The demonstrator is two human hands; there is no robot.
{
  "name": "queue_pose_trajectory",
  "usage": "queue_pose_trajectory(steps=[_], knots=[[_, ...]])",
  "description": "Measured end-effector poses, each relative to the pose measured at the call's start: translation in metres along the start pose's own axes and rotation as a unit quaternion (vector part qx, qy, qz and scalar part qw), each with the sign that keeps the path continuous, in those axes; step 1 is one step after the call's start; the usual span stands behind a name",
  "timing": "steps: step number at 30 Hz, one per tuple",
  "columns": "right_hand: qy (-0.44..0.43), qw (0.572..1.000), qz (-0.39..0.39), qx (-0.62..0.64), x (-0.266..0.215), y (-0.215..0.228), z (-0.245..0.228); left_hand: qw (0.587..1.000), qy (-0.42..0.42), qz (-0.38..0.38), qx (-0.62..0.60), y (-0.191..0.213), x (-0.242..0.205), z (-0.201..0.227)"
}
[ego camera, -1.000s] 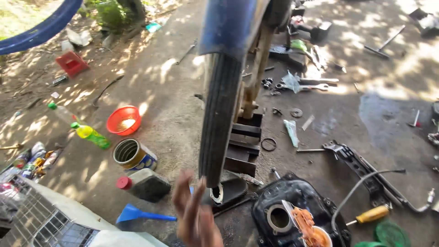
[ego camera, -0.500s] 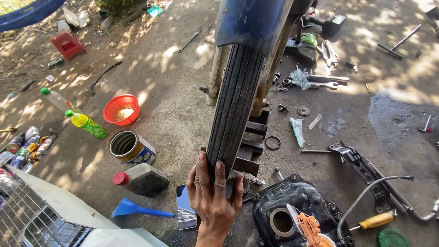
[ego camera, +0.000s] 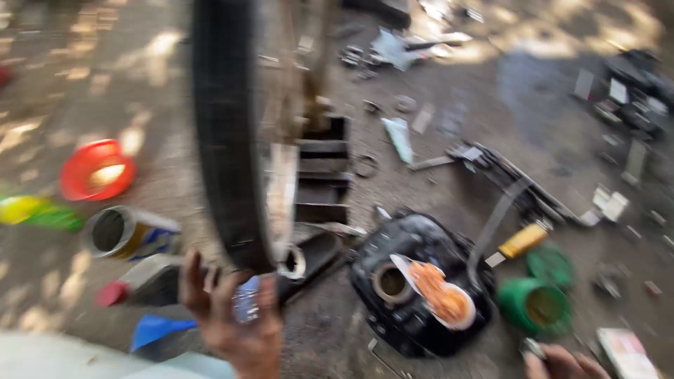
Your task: The person handles a small metallic component, then picks up an orange plastic electrical connector with wires. They manipulate the connector and wires, separating and repositioning them, and use a white cloth to wipe the connector. The person continues to adjust the wires and connector throughout the clip.
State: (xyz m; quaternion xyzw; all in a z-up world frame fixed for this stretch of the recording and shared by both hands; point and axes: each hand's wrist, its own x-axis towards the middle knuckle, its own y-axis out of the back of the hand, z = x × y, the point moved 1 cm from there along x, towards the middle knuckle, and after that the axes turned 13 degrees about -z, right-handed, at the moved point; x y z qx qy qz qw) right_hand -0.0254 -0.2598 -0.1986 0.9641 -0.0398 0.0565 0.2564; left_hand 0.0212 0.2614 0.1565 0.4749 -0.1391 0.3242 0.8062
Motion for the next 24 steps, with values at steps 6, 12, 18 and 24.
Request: queue_pose_trajectory(steps=[6,12,18,24], knots=[[-0.117,0.859,0.129,0.482,0.022,-0.033,-0.221,0.971,0.000,-0.024,-0.238,-0.037,-0.011,0.001],[-0.264,0.693,0.033,0.670,0.012,-0.043,-0.222,0.986,0.085,-0.015,-0.141,-0.073,-0.068,0.015],[-0.315,0.526,-0.042,0.789,-0.003,-0.056,-0.234,0.956,-0.148,-0.101,-0.233,-0.122,-0.146,0.078],[-0.329,0.467,-0.026,0.820,0.001,-0.062,-0.241,0.945,-0.194,-0.183,-0.190,-0.134,-0.169,0.115]])
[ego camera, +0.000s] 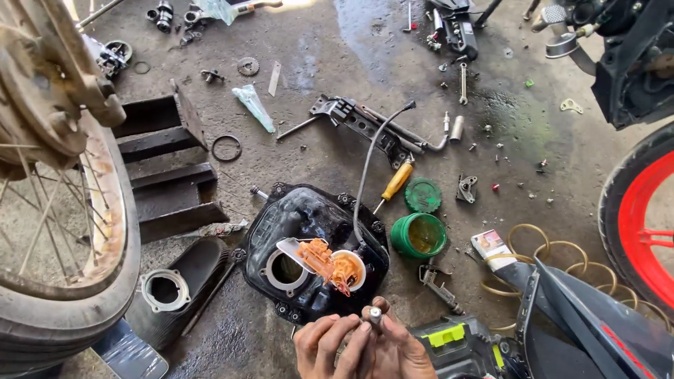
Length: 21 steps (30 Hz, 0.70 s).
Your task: The person handles a small metallic component, then picks up an orange plastic electrical connector with wires. They manipulate the connector and wires, separating and repositioning them, and use a white cloth to wipe the connector. The person continues to adjust the wires and connector throughout the clip.
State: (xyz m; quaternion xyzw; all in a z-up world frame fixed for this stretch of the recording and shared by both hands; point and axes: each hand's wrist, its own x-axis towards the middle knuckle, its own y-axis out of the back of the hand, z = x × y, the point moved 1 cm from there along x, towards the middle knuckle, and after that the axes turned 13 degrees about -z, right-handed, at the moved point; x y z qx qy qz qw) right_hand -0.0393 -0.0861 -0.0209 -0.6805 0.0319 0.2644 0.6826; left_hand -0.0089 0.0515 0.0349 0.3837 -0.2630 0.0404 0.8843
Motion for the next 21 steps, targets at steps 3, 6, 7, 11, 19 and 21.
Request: queue_pose_trajectory(steps=[3,6,7,11,19,21], knots=[[0.030,0.998,0.004,-0.048,0.003,0.001,0.005,1.000,0.008,-0.017,0.007,0.004,0.003,0.000],[0.058,0.991,-0.008,-0.116,0.010,0.005,0.004,1.000,0.004,-0.018,0.012,0.009,0.008,-0.002],[0.080,0.984,0.000,-0.157,0.012,0.006,0.003,1.000,-0.001,-0.021,0.018,0.010,0.008,-0.004],[0.093,0.974,-0.048,-0.199,0.013,-0.012,0.008,0.999,0.003,-0.019,0.041,0.012,0.007,-0.006],[0.163,0.904,-0.055,-0.390,0.011,-0.037,0.013,0.994,0.050,-0.056,-0.084,0.016,0.009,-0.008],[0.162,0.904,-0.036,-0.395,0.011,-0.034,0.011,0.992,0.054,-0.065,-0.091,0.014,0.007,-0.009]])
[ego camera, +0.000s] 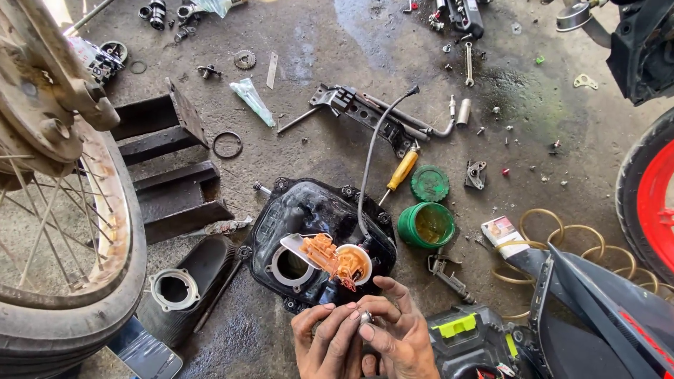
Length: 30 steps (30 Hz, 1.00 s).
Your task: The person handles a small metallic component, then picks up an orange plastic electrical connector with wires. They manipulate the connector and wires, separating and repositioning them, and use a white cloth to wipe the connector. The person continues to adjust the wires and connector throughout the clip.
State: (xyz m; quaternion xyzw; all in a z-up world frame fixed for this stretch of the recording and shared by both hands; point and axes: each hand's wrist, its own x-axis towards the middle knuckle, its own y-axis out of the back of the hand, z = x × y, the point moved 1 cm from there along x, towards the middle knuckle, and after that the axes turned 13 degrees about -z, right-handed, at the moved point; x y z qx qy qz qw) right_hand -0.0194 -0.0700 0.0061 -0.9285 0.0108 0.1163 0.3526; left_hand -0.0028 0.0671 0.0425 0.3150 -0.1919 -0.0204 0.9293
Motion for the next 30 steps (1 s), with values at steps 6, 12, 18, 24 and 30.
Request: queue_pose_trajectory(steps=[6,12,18,24,30], knots=[[-0.042,0.999,0.005,-0.034,0.001,0.005,-0.007,0.999,0.007,0.010,-0.036,-0.002,0.008,0.000],[-0.009,0.962,0.026,-0.273,0.011,-0.013,-0.037,0.971,0.138,0.030,-0.191,0.023,0.023,-0.031],[0.092,0.786,-0.026,-0.610,0.050,-0.049,-0.057,0.966,0.190,-0.011,-0.173,0.030,0.031,-0.053],[0.084,0.731,-0.089,-0.672,0.069,-0.057,-0.046,0.971,0.174,-0.043,-0.160,0.028,0.032,-0.060],[0.016,0.807,-0.029,-0.590,0.070,-0.038,-0.042,0.983,0.136,-0.077,-0.100,0.024,0.038,-0.065]])
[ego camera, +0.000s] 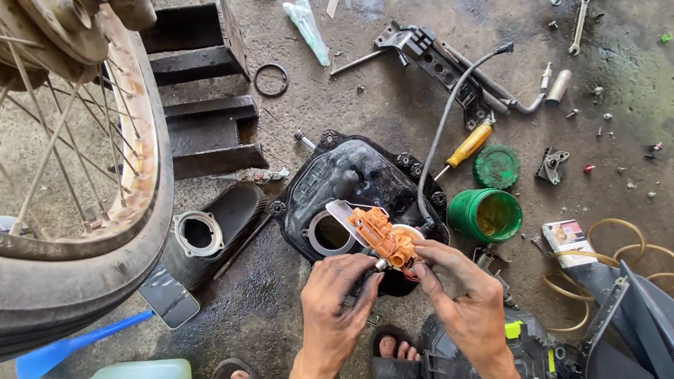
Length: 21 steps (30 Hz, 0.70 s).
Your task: The person handles a small metallic component, then picks up an orange plastic electrical connector with wires. They manipulate the connector and wires, separating and repositioning them, and use a white cloth to wipe the connector. The person continues to adjust the wires and connector throughout the clip.
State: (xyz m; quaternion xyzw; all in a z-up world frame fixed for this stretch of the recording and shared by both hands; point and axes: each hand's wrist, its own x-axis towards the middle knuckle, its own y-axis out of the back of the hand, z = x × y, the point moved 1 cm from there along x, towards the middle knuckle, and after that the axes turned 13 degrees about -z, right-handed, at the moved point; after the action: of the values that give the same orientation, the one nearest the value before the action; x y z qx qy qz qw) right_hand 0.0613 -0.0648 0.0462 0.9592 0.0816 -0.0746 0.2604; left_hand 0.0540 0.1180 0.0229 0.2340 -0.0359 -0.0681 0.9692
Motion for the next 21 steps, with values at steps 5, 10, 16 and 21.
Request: queue_pose_trajectory(steps=[5,10,16,21], knots=[[-0.046,0.995,0.013,0.082,-0.002,-0.006,0.020,0.995,-0.040,-0.029,0.086,0.002,0.012,0.011],[-0.007,0.992,0.051,0.118,0.000,-0.008,0.028,0.979,-0.079,-0.056,0.181,-0.004,0.022,0.025],[0.014,0.994,0.075,0.082,0.000,-0.002,0.034,0.973,-0.094,-0.061,0.201,-0.022,0.026,0.024],[0.020,0.991,0.059,0.117,0.003,0.006,0.037,0.984,-0.053,-0.078,0.153,-0.033,0.020,0.016]])
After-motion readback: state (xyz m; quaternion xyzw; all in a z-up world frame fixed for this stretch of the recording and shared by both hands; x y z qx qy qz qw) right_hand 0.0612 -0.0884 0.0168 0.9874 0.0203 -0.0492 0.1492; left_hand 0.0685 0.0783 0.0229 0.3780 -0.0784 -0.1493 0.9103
